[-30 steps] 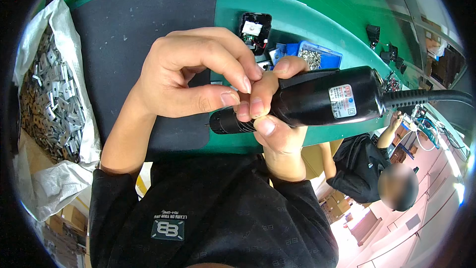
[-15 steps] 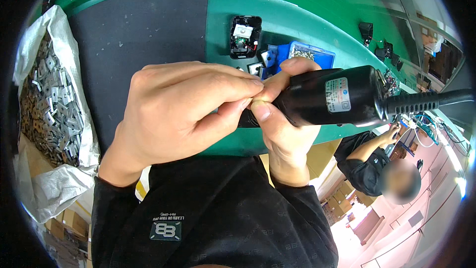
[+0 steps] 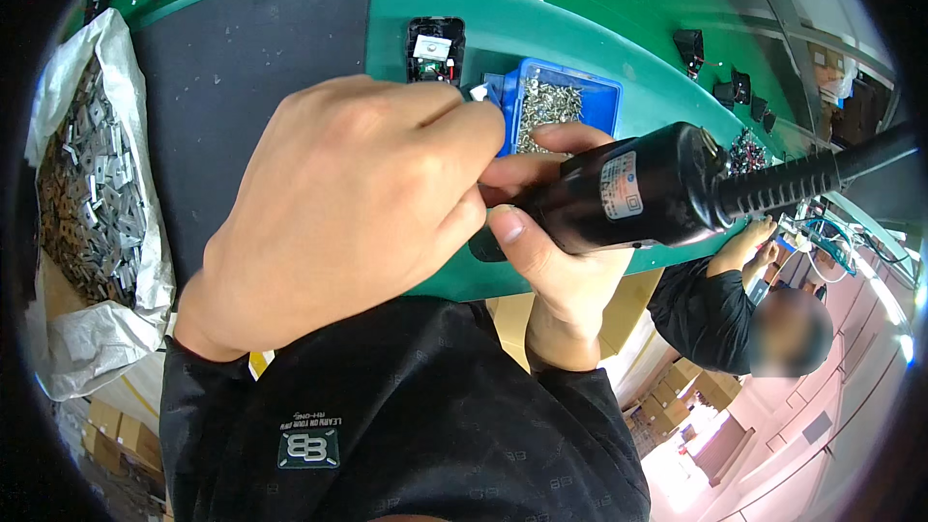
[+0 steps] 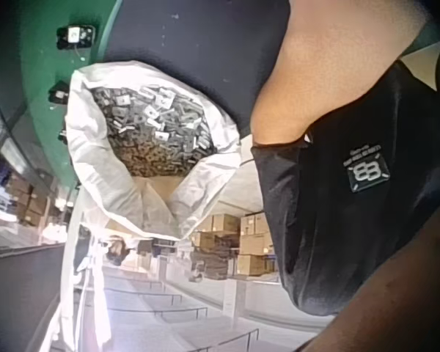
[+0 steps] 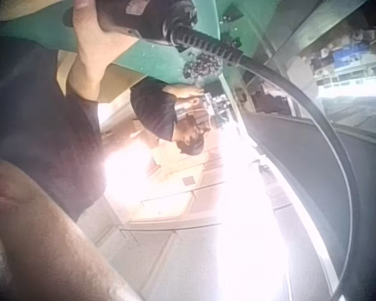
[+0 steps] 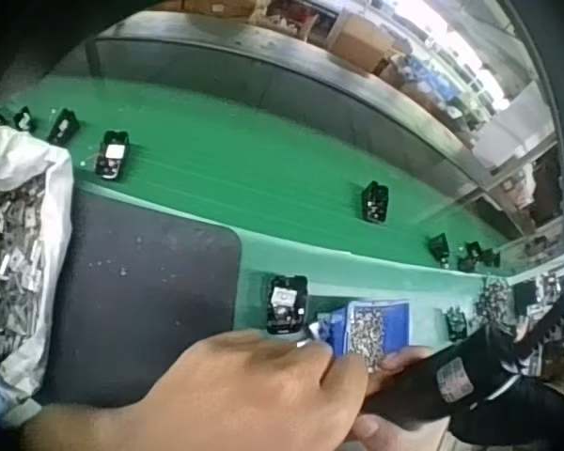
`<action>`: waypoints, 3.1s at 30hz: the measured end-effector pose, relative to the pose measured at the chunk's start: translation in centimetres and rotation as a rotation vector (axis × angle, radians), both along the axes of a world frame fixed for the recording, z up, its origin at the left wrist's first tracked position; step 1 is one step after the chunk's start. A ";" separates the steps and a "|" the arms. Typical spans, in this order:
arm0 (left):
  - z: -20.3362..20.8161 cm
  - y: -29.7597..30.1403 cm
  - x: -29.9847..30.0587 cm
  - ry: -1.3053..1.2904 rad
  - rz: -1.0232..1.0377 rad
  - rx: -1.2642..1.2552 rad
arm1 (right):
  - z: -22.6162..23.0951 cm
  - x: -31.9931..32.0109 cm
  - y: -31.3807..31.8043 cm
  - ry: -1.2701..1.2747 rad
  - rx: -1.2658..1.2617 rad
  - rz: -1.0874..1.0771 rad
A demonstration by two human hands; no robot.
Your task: Using an electric screwdriver to assemble electronic components at a factory workstation.
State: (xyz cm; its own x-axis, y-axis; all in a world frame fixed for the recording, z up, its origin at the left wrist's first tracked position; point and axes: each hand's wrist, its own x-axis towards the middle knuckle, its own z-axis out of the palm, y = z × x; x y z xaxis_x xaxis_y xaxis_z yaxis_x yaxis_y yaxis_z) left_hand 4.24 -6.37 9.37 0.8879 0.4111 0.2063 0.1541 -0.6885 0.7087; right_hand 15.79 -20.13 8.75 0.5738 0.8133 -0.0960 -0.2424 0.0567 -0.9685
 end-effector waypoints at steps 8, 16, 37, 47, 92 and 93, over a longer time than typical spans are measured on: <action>-1.2 -0.5 0.9 -0.119 0.175 0.066 | 0.1 0.2 -1.1 0.048 -0.011 0.019; -3.0 -0.3 -0.2 -0.167 0.101 -0.127 | 0.0 0.6 -1.3 0.151 0.049 0.019; -2.6 0.5 -0.4 -0.228 0.028 -0.100 | -0.1 1.1 -1.5 0.139 -0.008 0.105; -1.6 1.6 -1.0 -0.021 -0.210 0.081 | 0.0 1.3 -1.6 0.086 -0.079 0.243; -3.7 -0.7 -1.4 0.020 -0.044 -0.502 | -0.5 1.9 -1.0 -0.102 0.137 0.360; -3.7 -0.6 -1.4 0.048 -0.075 -0.495 | -0.4 1.8 -1.0 -0.112 0.118 0.357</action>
State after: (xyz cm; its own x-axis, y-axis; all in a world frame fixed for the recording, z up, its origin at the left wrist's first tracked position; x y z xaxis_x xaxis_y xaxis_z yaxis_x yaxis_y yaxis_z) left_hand 2.84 -6.99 5.63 0.9227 0.3835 -0.0390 0.1574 -0.2822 0.9464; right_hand 17.57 -21.09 8.35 0.2546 0.9653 0.0571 -0.1604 0.1004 -0.9819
